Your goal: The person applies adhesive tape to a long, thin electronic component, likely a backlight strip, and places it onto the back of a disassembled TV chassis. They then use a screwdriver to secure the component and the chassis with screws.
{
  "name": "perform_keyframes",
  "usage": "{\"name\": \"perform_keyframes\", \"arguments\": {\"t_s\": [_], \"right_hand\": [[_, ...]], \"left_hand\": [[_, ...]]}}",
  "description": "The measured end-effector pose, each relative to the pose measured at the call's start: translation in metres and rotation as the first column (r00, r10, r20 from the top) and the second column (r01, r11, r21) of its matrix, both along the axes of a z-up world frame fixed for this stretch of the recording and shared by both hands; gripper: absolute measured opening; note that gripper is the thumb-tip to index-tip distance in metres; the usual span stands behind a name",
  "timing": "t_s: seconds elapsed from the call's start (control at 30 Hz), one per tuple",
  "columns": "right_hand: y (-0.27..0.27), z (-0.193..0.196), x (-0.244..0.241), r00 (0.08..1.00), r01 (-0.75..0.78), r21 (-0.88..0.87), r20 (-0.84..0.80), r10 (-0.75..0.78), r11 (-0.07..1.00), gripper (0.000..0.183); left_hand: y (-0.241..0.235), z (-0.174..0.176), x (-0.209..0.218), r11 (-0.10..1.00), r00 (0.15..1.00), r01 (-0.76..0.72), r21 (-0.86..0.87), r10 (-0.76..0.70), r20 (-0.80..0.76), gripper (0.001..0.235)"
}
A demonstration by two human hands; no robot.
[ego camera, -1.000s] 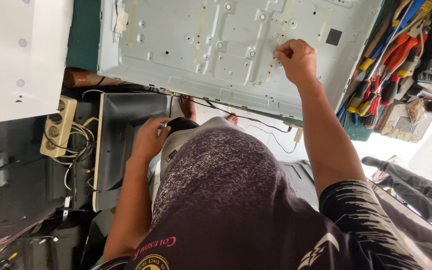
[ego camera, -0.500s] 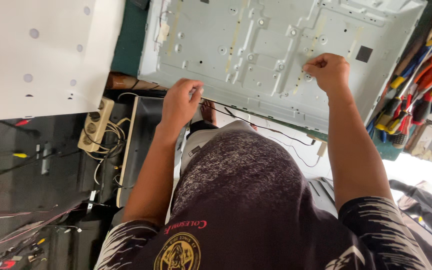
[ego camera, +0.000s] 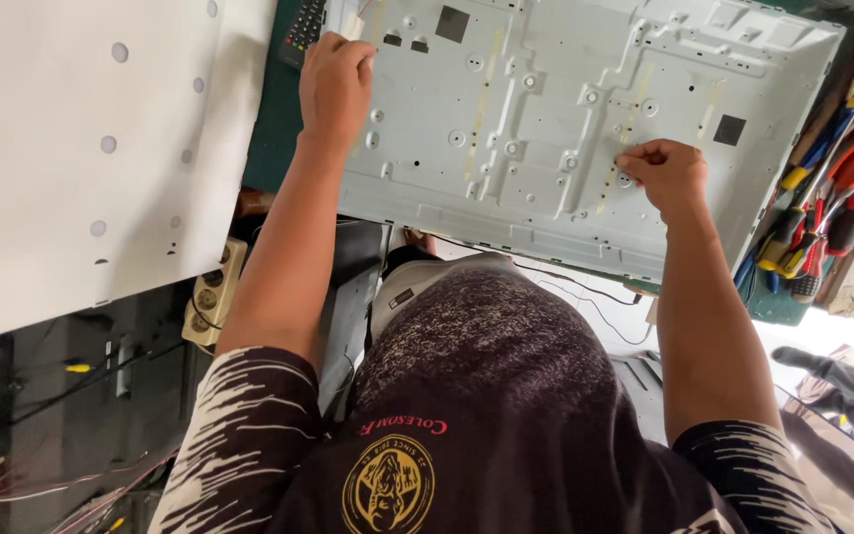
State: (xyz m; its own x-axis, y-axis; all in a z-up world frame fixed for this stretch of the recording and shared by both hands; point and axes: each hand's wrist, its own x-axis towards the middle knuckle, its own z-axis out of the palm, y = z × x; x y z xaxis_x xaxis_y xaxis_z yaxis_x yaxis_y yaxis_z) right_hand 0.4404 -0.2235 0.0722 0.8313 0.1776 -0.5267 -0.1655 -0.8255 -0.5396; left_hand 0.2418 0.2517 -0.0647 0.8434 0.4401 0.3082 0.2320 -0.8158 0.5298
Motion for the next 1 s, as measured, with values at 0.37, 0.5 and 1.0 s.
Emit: {"name": "perform_keyframes", "arguments": {"t_s": [0.37, 0.5, 1.0], "right_hand": [[-0.014, 0.006, -0.043, 0.967, 0.198, 0.183, 0.124, -0.222, 0.963, 0.013], [-0.041, 0.006, -0.074, 0.917, 0.224, 0.319, 0.25, -0.31, 0.921, 0.01], [-0.078, -0.002, -0.168, 0.863, 0.416, 0.464, 0.07, -0.501, 0.782, 0.002]], "left_hand": [[0.016, 0.012, 0.038, 0.962, 0.975, 0.109, 0.252, -0.054, -0.216, 0.01], [0.019, 0.016, 0.031, 0.949, 0.962, 0.167, 0.266, -0.098, -0.256, 0.005], [-0.033, 0.069, -0.104, 0.965, 0.971, 0.167, 0.2, -0.127, -0.202, 0.015]]}}
